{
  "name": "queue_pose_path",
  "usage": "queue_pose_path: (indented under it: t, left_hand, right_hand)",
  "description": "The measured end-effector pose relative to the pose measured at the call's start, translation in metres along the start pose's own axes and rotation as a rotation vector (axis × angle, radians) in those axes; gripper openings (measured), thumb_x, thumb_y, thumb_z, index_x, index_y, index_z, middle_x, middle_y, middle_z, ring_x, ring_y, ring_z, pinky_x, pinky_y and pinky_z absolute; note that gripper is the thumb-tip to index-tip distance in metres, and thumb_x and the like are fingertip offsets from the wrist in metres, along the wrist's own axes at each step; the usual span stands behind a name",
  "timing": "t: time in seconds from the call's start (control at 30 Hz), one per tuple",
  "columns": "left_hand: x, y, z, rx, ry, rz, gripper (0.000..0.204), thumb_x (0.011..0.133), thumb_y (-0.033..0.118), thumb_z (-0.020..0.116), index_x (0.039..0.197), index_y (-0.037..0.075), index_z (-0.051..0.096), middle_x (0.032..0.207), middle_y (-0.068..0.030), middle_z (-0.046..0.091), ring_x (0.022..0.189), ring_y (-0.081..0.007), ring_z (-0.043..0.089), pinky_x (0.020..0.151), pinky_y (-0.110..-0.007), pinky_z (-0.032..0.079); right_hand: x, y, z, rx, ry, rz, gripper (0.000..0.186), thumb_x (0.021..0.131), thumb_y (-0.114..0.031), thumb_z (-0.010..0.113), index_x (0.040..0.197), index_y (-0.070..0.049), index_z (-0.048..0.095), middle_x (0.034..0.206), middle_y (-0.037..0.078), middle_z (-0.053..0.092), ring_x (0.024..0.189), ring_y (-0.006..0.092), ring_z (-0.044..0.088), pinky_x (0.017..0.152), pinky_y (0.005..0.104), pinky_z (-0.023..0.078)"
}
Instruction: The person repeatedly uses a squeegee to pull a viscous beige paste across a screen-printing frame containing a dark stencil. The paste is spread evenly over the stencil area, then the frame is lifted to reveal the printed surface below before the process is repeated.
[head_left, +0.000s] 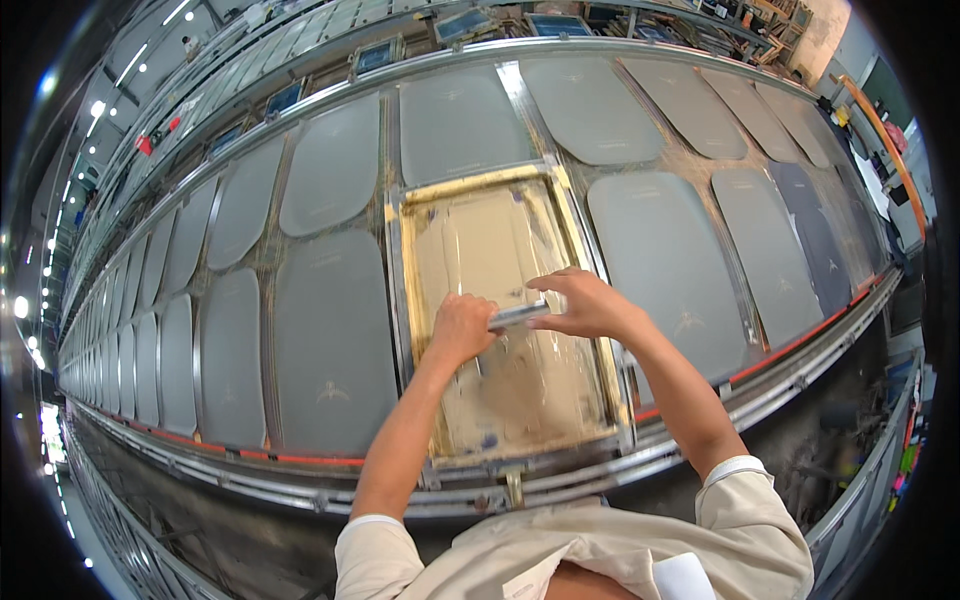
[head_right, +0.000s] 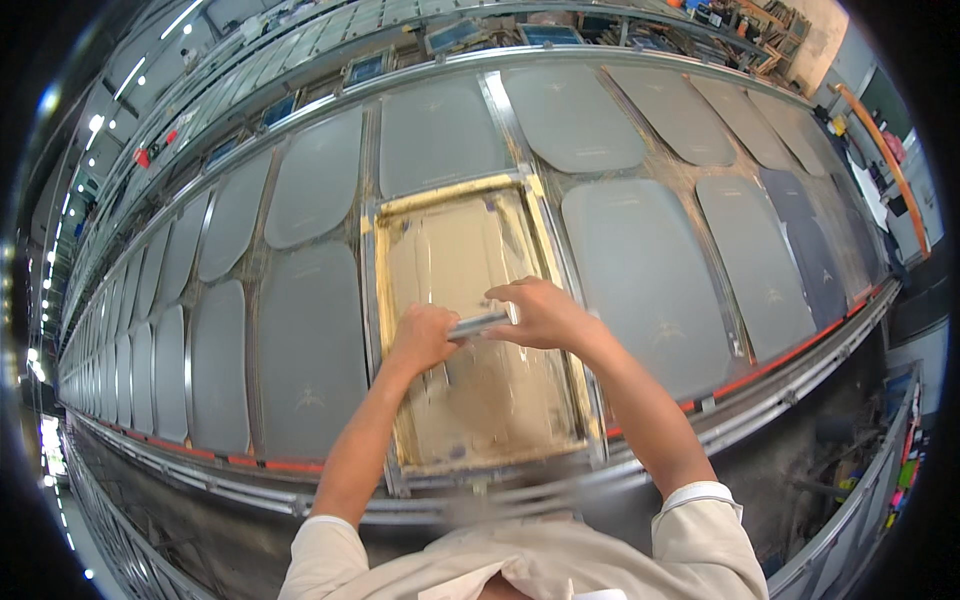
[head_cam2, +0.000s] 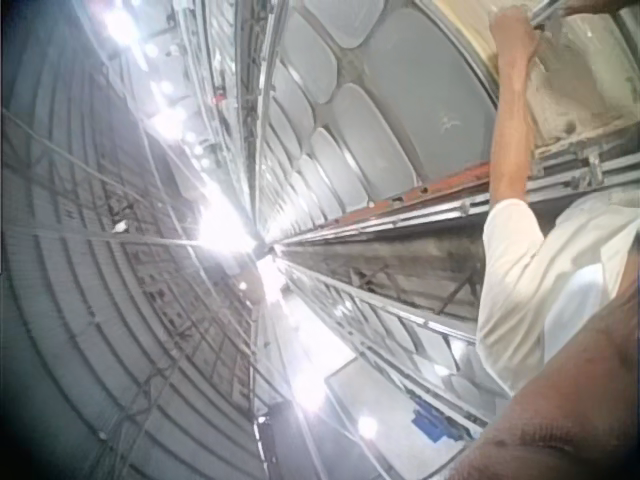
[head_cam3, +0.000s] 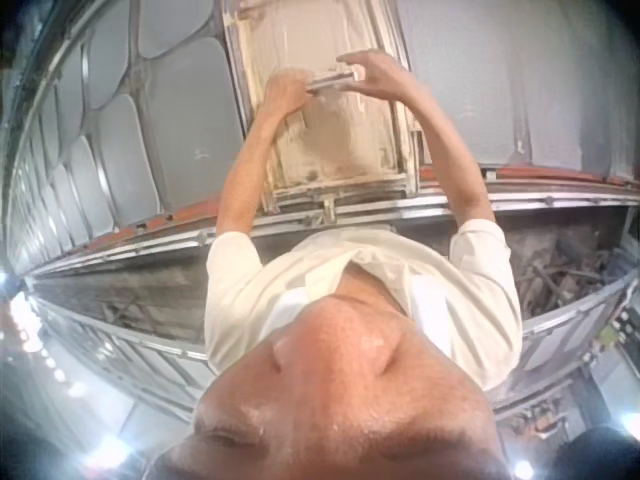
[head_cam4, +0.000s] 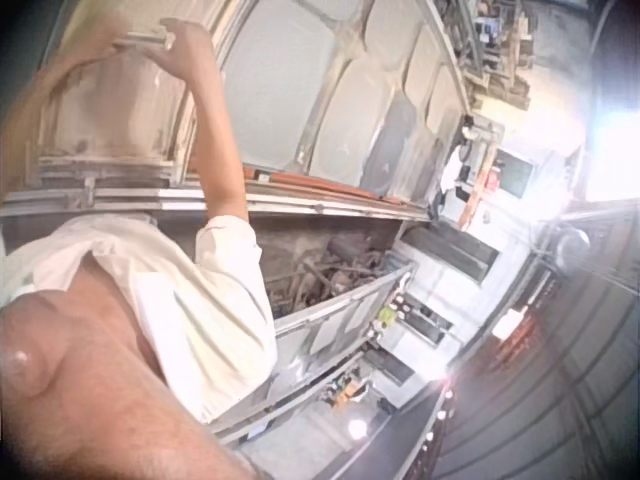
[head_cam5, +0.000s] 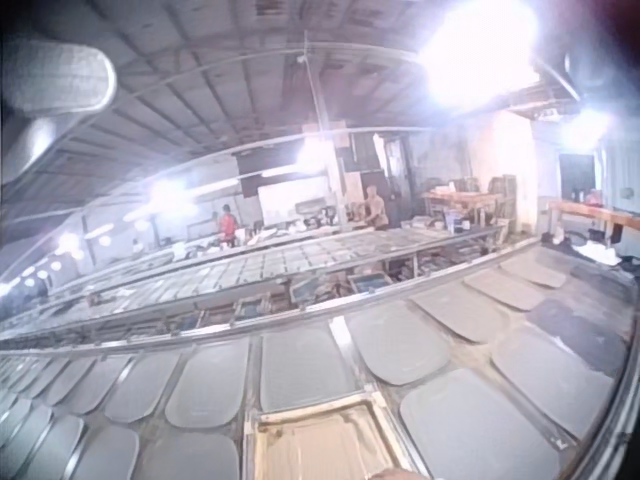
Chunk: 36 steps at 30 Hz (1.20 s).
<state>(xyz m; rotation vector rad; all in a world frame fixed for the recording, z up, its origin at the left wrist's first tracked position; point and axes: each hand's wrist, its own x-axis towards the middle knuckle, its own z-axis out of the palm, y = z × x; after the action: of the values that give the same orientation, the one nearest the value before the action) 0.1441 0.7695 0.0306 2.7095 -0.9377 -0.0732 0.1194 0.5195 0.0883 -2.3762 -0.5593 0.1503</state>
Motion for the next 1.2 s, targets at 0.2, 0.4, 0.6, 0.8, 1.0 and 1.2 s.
queue_pose_path:
  t: [0.2, 0.4, 0.6, 0.8, 1.0, 1.2]
  left_hand:
    - [0.137, -0.104, -0.006, -0.013, 0.076, -0.044, 0.015, 0.076, 0.023, 0.078, 0.081, 0.011, 0.071, 0.077, -0.0134, 0.069, 0.079, -0.0327, 0.068, 0.079, -0.044, 0.05]
    - [0.21, -0.169, -0.015, 0.01, 0.023, -0.15, 0.024, 0.072, 0.023, 0.082, 0.089, 0.008, 0.072, 0.086, -0.0156, 0.072, 0.086, -0.0358, 0.069, 0.083, -0.046, 0.052]
    - [0.218, -0.179, -0.005, -0.075, 0.047, -0.193, 0.028, 0.069, 0.02, 0.085, 0.093, 0.01, 0.074, 0.084, -0.0159, 0.072, 0.086, -0.0364, 0.069, 0.081, -0.046, 0.054]
    - [0.153, -0.132, 0.013, -0.128, 0.128, -0.126, 0.028, 0.067, 0.019, 0.085, 0.09, 0.009, 0.072, 0.078, -0.0158, 0.068, 0.08, -0.0368, 0.067, 0.073, -0.045, 0.053]
    - [0.003, -0.028, 0.043, -0.094, 0.089, -0.05, 0.012, 0.072, 0.012, 0.075, 0.084, 0.013, 0.073, 0.078, -0.0094, 0.07, 0.077, -0.0298, 0.068, 0.078, -0.042, 0.048]
    - [-0.139, 0.079, 0.061, -0.199, 0.146, -0.068, 0.023, 0.065, 0.003, 0.075, 0.087, 0.009, 0.07, 0.087, -0.0043, 0.069, 0.081, -0.026, 0.064, 0.081, -0.04, 0.044]
  right_hand:
    - [0.171, 0.083, 0.019, -0.358, -0.088, 0.013, 0.034, 0.077, -0.031, 0.08, 0.1, -0.009, 0.07, 0.089, 0.015, 0.073, 0.087, 0.0378, 0.07, 0.081, 0.0478, 0.056]
    - [0.278, 0.134, 0.016, -0.322, -0.114, 0.048, 0.029, 0.078, -0.026, 0.079, 0.098, -0.006, 0.071, 0.093, 0.016, 0.073, 0.09, 0.0373, 0.071, 0.08, 0.0463, 0.057]
    - [0.289, 0.139, 0.019, -0.284, -0.151, 0.102, 0.023, 0.077, -0.023, 0.08, 0.088, -0.005, 0.071, 0.086, 0.015, 0.073, 0.088, 0.0363, 0.07, 0.079, 0.0459, 0.055]
    - [0.211, 0.115, 0.04, -0.347, -0.118, 0.006, 0.019, 0.078, -0.024, 0.077, 0.084, -0.007, 0.07, 0.08, 0.015, 0.071, 0.084, 0.0353, 0.068, 0.085, 0.0448, 0.049]
    - [0.049, 0.053, 0.093, -0.335, -0.114, -0.03, 0.019, 0.072, -0.016, 0.078, 0.083, -0.007, 0.067, 0.076, 0.013, 0.068, 0.08, 0.0338, 0.066, 0.089, 0.0431, 0.047]
    - [-0.115, -0.017, 0.135, -0.274, -0.072, -0.071, 0.028, 0.066, -0.008, 0.08, 0.09, -0.006, 0.066, 0.085, 0.011, 0.068, 0.092, 0.0294, 0.065, 0.093, 0.0402, 0.046]
